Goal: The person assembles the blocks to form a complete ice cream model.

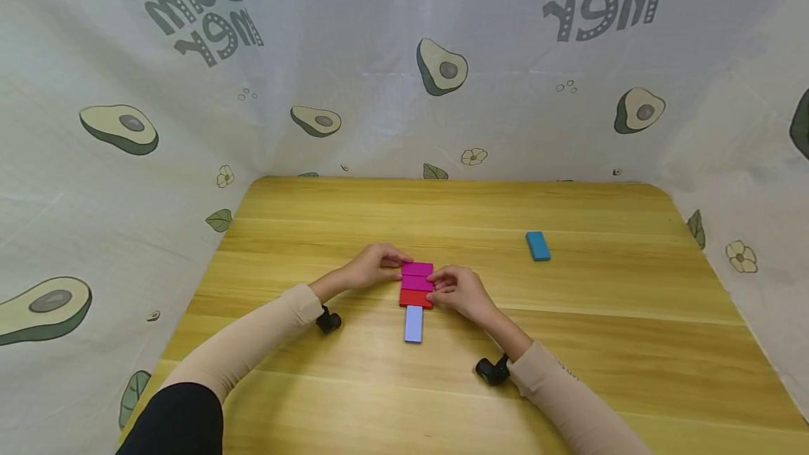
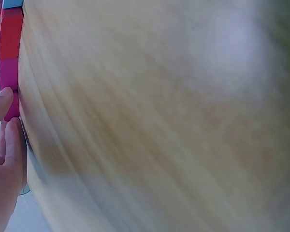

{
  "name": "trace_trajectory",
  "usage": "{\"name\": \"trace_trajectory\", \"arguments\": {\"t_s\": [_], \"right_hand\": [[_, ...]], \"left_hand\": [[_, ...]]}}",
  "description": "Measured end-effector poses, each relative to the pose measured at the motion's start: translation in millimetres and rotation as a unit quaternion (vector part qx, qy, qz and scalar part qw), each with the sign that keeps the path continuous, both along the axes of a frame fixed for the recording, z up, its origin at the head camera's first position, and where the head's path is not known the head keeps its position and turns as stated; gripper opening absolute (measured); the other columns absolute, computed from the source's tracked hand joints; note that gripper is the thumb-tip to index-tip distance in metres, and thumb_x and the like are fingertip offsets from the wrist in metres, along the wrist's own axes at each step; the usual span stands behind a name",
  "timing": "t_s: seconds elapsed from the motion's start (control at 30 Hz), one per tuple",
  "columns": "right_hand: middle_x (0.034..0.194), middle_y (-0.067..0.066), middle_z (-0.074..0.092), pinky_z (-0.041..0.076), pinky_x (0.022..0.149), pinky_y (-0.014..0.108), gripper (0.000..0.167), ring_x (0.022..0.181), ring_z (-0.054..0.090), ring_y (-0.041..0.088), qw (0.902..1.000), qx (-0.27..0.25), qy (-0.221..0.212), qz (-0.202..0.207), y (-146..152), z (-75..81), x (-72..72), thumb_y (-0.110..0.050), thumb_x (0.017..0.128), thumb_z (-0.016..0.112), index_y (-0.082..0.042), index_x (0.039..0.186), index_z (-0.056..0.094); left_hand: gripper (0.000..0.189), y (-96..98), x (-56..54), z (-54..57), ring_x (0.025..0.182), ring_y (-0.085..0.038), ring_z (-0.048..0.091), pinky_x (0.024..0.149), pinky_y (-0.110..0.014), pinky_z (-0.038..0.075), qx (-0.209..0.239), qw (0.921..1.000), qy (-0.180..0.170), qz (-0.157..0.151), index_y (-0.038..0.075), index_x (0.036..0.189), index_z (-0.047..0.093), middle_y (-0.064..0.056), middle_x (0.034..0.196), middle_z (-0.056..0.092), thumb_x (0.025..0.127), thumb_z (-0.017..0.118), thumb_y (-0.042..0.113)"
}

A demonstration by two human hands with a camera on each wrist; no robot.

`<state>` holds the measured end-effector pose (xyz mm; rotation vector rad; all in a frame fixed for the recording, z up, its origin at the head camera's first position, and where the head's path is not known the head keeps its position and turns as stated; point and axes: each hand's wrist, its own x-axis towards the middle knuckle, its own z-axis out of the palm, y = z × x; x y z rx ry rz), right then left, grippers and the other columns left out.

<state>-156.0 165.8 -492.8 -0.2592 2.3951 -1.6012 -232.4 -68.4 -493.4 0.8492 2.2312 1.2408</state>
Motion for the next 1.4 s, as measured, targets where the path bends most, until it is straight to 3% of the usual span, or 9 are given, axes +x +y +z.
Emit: {"name": "trace_trajectory", "arguments": {"t_s": [0.23,0.27,0.47,0.5,1.0,1.4], "right_hand": [[0.102,0.021,0.068,0.057,0.075,0.021,0.031,0.089,0.064,0.028,1.0,-0.005,0.001,0.001,0.6,-1.3,-0.2,0.006,0.083,0.077,0.014,0.11,0.066],[0.102,0.02,0.068,0.057,0.075,0.021,0.031,0.089,0.064,0.028,1.0,-0.005,0.002,0.002,0.6,-1.5,-0.2,0.006,0.083,0.077,0.014,0.11,0.066],[0.101,0.02,0.067,0.057,0.075,0.021,0.031,0.089,0.064,0.028,1.0,-0.003,0.003,0.001,0.2,-1.3,0.6,0.005,0.083,0.078,0.014,0.11,0.067],[0.101,0.02,0.067,0.057,0.074,0.021,0.031,0.089,0.064,0.028,1.0,-0.003,0.003,0.001,0.1,-1.3,0.6,0.005,0.083,0.078,0.013,0.11,0.067],[0.1,0.019,0.067,0.057,0.075,0.021,0.03,0.089,0.064,0.028,1.0,-0.001,-0.002,-0.003,-0.5,-0.3,0.9,0.005,0.083,0.077,0.013,0.11,0.067],[0.105,0.023,0.068,0.056,0.074,0.019,0.035,0.091,0.065,0.029,0.9997,-0.02,-0.012,-0.009,2.3,0.8,1.2,0.0,0.085,0.078,0.013,0.114,0.066]], "left_hand": [[0.032,-0.4,-0.5,-1.8,0.12,-0.029,0.06,0.098,-0.025,0.05,0.011,0.9999,-0.004,-0.002,-0.01,0.125,0.064,-0.021,0.129,0.062,0.093,0.063,-0.008],[0.032,-0.4,1.9,4.0,0.121,-0.031,0.059,0.099,-0.028,0.05,0.012,0.9999,-0.008,-0.005,-0.011,0.125,0.063,-0.023,0.129,0.062,0.093,0.063,-0.01],[0.032,0.5,2.7,5.2,0.121,-0.029,0.059,0.098,-0.025,0.05,-0.002,0.9999,-0.011,0.001,-0.01,0.126,0.063,-0.022,0.129,0.062,0.094,0.063,-0.008],[0.032,0.7,0.5,-0.3,0.12,-0.027,0.06,0.097,-0.022,0.05,-0.004,0.9999,-0.009,0.004,-0.008,0.126,0.064,-0.02,0.129,0.063,0.094,0.063,-0.007],[0.032,-0.3,1.1,0.5,0.121,-0.027,0.06,0.098,-0.022,0.049,-0.001,1.0,-0.005,0.003,-0.008,0.126,0.064,-0.02,0.129,0.063,0.093,0.064,-0.008],[0.032,-6.9,4.1,0.1,0.119,-0.028,0.06,0.096,-0.023,0.051,0.019,0.9988,-0.033,0.031,-0.005,0.125,0.065,-0.018,0.13,0.062,0.093,0.065,-0.006]]}}
